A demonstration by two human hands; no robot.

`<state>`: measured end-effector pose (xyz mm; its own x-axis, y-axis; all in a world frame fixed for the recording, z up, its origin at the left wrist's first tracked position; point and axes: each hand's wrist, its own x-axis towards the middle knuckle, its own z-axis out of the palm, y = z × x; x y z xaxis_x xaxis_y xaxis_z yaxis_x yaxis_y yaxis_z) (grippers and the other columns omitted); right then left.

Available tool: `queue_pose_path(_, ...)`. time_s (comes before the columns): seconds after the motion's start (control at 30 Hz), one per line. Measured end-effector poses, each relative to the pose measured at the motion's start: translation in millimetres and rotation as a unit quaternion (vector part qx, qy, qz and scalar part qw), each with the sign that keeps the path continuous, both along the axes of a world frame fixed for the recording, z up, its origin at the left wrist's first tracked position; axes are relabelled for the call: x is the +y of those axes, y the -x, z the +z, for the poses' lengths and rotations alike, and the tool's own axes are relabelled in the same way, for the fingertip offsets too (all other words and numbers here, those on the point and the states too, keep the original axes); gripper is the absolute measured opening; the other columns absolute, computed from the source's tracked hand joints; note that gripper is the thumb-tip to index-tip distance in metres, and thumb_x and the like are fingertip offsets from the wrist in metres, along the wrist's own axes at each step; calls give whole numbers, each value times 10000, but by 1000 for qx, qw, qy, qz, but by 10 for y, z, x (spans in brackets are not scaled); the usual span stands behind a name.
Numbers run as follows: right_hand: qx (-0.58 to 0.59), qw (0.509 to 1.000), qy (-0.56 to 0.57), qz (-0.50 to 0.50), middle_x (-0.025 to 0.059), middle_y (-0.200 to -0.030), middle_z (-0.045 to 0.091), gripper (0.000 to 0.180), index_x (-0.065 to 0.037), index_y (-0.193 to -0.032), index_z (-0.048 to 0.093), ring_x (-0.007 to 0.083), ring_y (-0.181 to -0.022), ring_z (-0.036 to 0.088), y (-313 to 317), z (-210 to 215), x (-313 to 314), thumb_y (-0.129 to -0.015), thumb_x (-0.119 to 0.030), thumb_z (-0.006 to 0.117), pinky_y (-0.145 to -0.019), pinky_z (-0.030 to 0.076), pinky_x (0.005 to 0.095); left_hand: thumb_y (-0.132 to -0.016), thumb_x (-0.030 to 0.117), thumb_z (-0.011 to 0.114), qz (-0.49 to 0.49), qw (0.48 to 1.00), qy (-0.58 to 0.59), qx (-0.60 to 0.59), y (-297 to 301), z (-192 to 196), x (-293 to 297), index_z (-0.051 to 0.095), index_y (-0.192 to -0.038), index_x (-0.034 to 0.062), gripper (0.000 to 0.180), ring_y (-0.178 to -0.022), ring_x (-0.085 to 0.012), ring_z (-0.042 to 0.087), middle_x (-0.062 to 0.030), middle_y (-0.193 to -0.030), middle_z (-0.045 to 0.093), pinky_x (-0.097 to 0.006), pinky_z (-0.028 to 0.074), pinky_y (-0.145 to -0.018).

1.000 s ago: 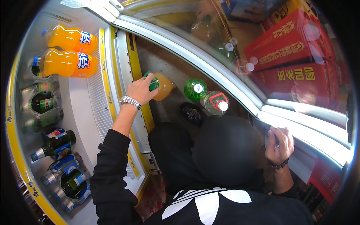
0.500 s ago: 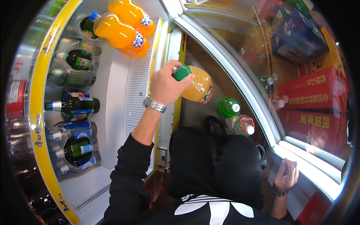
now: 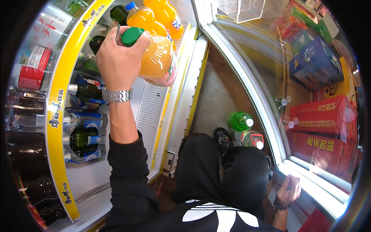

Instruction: The person uses a screwdriver to remove and reinstall screws on the interior panel of a commercial refrigerator. After securing the panel, they place several beverage bottles back into the fridge and close the door.

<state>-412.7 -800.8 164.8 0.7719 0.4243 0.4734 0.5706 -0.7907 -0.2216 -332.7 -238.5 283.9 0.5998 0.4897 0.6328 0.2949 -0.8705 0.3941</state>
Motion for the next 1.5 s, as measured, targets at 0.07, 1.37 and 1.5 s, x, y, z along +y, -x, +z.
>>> queue_pose_path(0.07, 6, 1000, 7, -1, 164, -906, 709, 169, 35, -1029, 677, 356, -753, 672, 11, -5, -20, -872, 97, 672, -705, 526, 435, -803, 377, 855, 20, 999, -29, 0, 19, -64, 150, 727, -1045, -3, 467, -701, -128, 664, -51, -810, 722, -293, 544, -678)
queue_pose_path(1.37, 520, 851, 18, -73, 109, -915, 670, 331, -80, -1216, 655, 260, -795, 675, -761, -180, 751, -896, -131, 721, -720, 544, 363, -827, 421, 822, -251, 820, 450, 249, -6, -1963, -2348, 674, -1209, 91, 525, -750, -338, 736, -147, -899, 750, -424, 579, -642)
queue_pose_path(1.5, 527, 841, 86, -89, 116, -1011, 675, 569, -134, -1383, 538, 315, -900, 679, -793, -528, 885, -874, -235, 770, -795, 549, 437, -822, 401, 811, -260, 833, 337, 354, -33, -2395, -2632, 597, -1236, 156, 526, -753, -355, 723, -127, -919, 716, -470, 573, -624)
